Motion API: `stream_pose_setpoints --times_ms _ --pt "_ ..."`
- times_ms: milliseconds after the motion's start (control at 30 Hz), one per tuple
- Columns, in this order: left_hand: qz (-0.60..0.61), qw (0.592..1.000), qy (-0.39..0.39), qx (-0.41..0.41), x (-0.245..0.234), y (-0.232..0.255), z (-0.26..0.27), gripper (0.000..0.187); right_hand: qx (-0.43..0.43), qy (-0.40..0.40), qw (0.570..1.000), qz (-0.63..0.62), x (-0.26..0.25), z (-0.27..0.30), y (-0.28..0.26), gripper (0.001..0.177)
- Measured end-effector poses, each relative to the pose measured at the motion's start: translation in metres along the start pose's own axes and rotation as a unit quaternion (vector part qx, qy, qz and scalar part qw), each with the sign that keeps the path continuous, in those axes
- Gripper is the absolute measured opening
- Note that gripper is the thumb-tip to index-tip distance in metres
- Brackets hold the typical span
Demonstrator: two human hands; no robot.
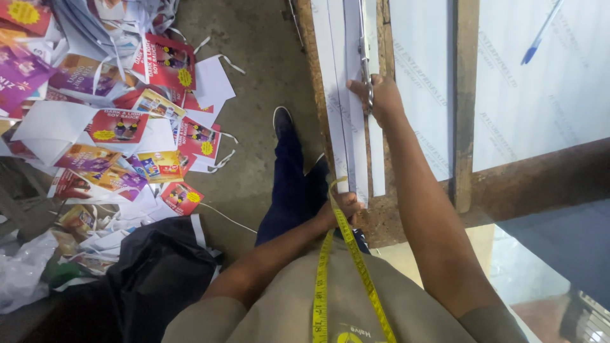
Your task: The person uses a pair of scissors to cut a large white sheet of paper into long, narrow strips. The person holds the paper steady with one hand while cutting along the length of the sheet with the other. The cut strips fall onto a pile of discarded paper and packaging on the floor.
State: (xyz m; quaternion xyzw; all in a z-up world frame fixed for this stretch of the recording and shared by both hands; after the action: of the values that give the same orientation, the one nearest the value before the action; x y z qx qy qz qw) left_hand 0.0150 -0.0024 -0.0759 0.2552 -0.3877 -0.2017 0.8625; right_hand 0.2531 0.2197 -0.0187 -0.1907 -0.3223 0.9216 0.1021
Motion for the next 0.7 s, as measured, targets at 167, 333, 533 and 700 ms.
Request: stream_pose_setpoints --times_ms 167,333,533,700 --pt "0.022 0.999 -0.016 -0.032 0.004 0.020 0.008 0.031 -0.022 0.001 1.000 0.021 0.000 -0.004 -0.001 0.039" --pt "-0.076 0.992 -0.005 -0.097 0.011 0.028 0.009 0.035 -0.173 -0.086 0.977 0.085 0.015 0.007 -0.081 0.084" --pt "-0.091 0.993 -0.035 -0.067 0.007 0.035 0.011 0.040 0.019 -0.053 0.992 0.110 0.006 -0.019 -0.069 0.040" --pt "-0.087 0.992 -0.035 -0.082 0.006 0.042 0.012 0.041 0.025 -0.009 0.991 0.132 0.003 -0.029 -0.061 0.059"
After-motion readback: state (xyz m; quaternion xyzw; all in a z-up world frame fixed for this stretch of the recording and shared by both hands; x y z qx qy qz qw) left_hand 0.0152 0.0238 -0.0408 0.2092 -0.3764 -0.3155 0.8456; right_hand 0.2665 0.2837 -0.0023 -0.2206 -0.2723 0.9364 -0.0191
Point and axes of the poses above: each hand's wrist, its own z-axis away from the middle knuckle, its own x-axis out of the palm, y = z × x, the point moved 4 cm from there along -z, towards the middle knuckle, and after that the axes turned 4 degrees about z, right-handed, at the moved point
